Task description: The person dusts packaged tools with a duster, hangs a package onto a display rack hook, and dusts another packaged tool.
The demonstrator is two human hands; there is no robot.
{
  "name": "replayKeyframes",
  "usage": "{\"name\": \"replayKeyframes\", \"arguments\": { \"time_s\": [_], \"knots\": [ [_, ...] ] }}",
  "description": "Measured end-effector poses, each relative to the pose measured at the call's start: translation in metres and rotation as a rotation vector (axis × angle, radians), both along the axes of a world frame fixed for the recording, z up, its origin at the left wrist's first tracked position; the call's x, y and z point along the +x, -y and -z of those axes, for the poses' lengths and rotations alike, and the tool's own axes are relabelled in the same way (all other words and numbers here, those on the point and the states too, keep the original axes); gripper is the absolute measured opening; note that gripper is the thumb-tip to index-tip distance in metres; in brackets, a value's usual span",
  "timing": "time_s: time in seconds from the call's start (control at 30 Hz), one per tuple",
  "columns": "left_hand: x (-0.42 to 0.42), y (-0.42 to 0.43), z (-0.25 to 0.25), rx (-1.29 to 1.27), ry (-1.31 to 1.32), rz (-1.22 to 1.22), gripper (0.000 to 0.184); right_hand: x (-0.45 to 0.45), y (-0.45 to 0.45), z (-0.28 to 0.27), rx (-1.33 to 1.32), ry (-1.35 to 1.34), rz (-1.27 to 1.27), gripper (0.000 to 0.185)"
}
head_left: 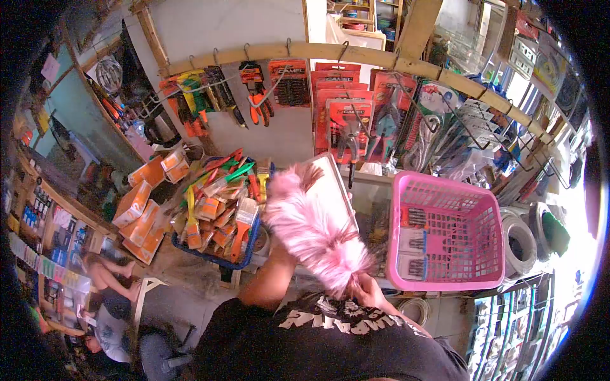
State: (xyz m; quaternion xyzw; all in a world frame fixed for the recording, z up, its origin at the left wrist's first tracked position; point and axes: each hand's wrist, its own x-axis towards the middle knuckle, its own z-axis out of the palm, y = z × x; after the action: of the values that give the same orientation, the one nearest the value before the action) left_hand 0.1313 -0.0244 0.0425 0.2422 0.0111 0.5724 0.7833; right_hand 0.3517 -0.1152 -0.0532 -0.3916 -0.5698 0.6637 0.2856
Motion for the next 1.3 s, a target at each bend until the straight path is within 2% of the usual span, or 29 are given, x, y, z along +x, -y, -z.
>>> {"name": "replayKeyframes", "arguments": {
  "time_s": [0.03, 0.13, 0.27, 0.37, 0.4, 0.47, 0.53, 0.6, 0.63, 0.67, 0.73, 0.77, 0.8, 0.87, 0.9, 0.97, 1.03, 1.17, 1.23, 1.3],
  "knots": [
    [0.001, 0.002, -0.002, 0.027, -0.011, -0.07, 0.076, 0.0, 0.0, 0.008, 0.006, -0.077, 0.039, 0.029],
    [0.008, 0.018, -0.03, 0.086, -0.032, -0.236, 0.073, -0.002, -0.003, 0.013, 0.022, 0.001, 0.076, 0.024],
    [0.005, 0.012, -0.024, 0.083, -0.056, -0.168, 0.075, -0.001, -0.001, -0.001, 0.102, 0.099, -0.018, 0.023],
    [0.003, 0.01, -0.017, 0.076, -0.067, -0.152, 0.077, -0.009, -0.001, 0.007, 0.052, -0.128, 0.162, 0.024],
    [0.003, 0.01, -0.016, 0.074, -0.08, -0.141, 0.077, -0.001, -0.006, 0.015, -0.054, 0.059, 0.012, 0.029],
    [-0.003, 0.002, -0.007, 0.076, -0.178, -0.064, 0.079, -0.003, -0.002, 0.008, 0.05, 0.013, -0.003, 0.029],
    [-0.005, 0.0, -0.002, 0.071, -0.338, -0.076, 0.08, 0.0, -0.002, 0.014, 0.11, 0.197, 0.021, 0.029],
    [0.002, 0.01, -0.021, -0.041, 0.01, -0.144, 0.081, -0.006, -0.002, 0.003, 0.061, 0.054, 0.15, 0.027],
    [0.01, 0.02, -0.041, 0.074, -0.118, -0.359, 0.079, -0.007, -0.001, -0.001, 0.034, -0.017, 0.212, 0.027],
    [0.009, 0.014, -0.032, 0.092, -0.059, -0.279, 0.075, 0.002, -0.006, 0.021, 0.075, 0.089, 0.063, 0.028],
    [-0.002, 0.004, -0.014, 0.08, -0.027, -0.005, 0.08, -0.001, -0.002, 0.005, 0.023, 0.052, -0.014, 0.026],
    [-0.004, 0.004, -0.012, 0.077, -0.011, 0.036, 0.082, -0.003, -0.001, -0.005, -0.003, 0.032, -0.051, 0.025],
    [-0.005, 0.004, -0.01, 0.074, 0.004, 0.076, 0.084, -0.004, 0.0, -0.01, 0.08, 0.056, 0.01, 0.026],
    [-0.003, 0.01, -0.013, 0.084, 0.037, -0.047, 0.087, -0.004, -0.001, -0.003, 0.039, -0.026, 0.079, 0.027],
    [0.004, 0.014, -0.029, -0.092, -0.077, -0.307, 0.086, -0.003, -0.003, 0.003, 0.019, -0.065, 0.11, 0.027],
    [-0.004, 0.014, -0.015, 0.082, -0.016, -0.065, 0.083, -0.002, -0.005, 0.016, 0.111, -0.006, -0.009, 0.029],
    [-0.003, 0.009, -0.018, 0.155, -0.086, -0.135, 0.073, -0.004, -0.001, 0.008, 0.241, 0.04, -0.049, 0.031],
    [-0.002, 0.018, -0.015, 0.11, -0.051, -0.178, 0.071, -0.002, 0.002, 0.014, -0.001, -0.033, 0.108, 0.034],
    [-0.004, 0.017, -0.01, 0.101, -0.044, -0.163, 0.07, 0.004, 0.001, 0.022, 0.102, 0.048, -0.01, 0.034],
    [-0.004, 0.018, -0.008, 0.091, -0.038, -0.173, 0.069, -0.001, 0.005, -0.002, 0.128, 0.048, -0.037, 0.034]
  ]
}}
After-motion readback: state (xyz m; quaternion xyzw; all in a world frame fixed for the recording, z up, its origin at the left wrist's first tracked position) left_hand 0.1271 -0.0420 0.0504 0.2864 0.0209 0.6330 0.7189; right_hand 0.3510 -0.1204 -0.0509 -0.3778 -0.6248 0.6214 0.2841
